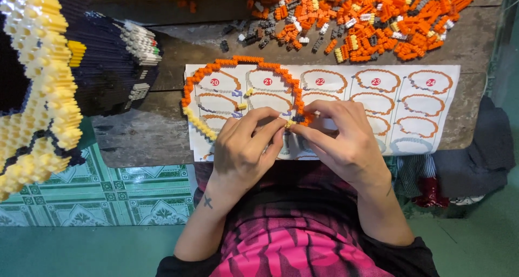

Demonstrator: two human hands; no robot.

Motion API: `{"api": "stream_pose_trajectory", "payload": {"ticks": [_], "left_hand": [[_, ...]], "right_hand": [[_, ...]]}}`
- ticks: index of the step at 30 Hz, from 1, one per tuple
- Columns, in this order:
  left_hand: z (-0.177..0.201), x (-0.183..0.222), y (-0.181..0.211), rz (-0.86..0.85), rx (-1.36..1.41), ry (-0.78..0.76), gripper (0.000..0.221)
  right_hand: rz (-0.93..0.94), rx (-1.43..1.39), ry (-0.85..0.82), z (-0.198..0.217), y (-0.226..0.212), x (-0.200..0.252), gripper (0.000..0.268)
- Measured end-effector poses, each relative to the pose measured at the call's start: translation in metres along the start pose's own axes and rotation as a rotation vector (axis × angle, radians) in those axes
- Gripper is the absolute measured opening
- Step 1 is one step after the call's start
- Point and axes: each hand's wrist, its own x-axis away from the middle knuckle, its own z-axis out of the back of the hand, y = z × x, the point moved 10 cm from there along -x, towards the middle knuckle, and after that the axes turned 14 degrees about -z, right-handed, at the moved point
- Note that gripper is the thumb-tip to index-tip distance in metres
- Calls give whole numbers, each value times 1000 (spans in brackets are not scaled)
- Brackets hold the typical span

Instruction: Assembling a circular base for a modular toy or craft project by interlocking small orange and yellow pieces.

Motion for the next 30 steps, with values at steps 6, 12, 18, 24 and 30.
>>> {"api": "stream_pose_trajectory", "payload": {"ticks": [6, 12, 18, 24, 30], "left_hand": [[1, -1, 1, -11, -3, 5, 17], [0, 1, -1, -12, 0, -1, 17], [0, 0, 0, -22, 21, -11, 16], [0, 1, -1, -24, 11, -2, 18], [-2, 3, 0, -37, 18, -13, 17]], "right_hand": [[-10, 5, 4, 2, -3, -3, 17], [3, 0, -10, 1, -2, -3, 19], [12, 9, 1, 3, -4, -4, 18], [2, 22, -4, 1, -2, -4, 21], [-1, 45, 3, 4, -9, -6, 10]]}}
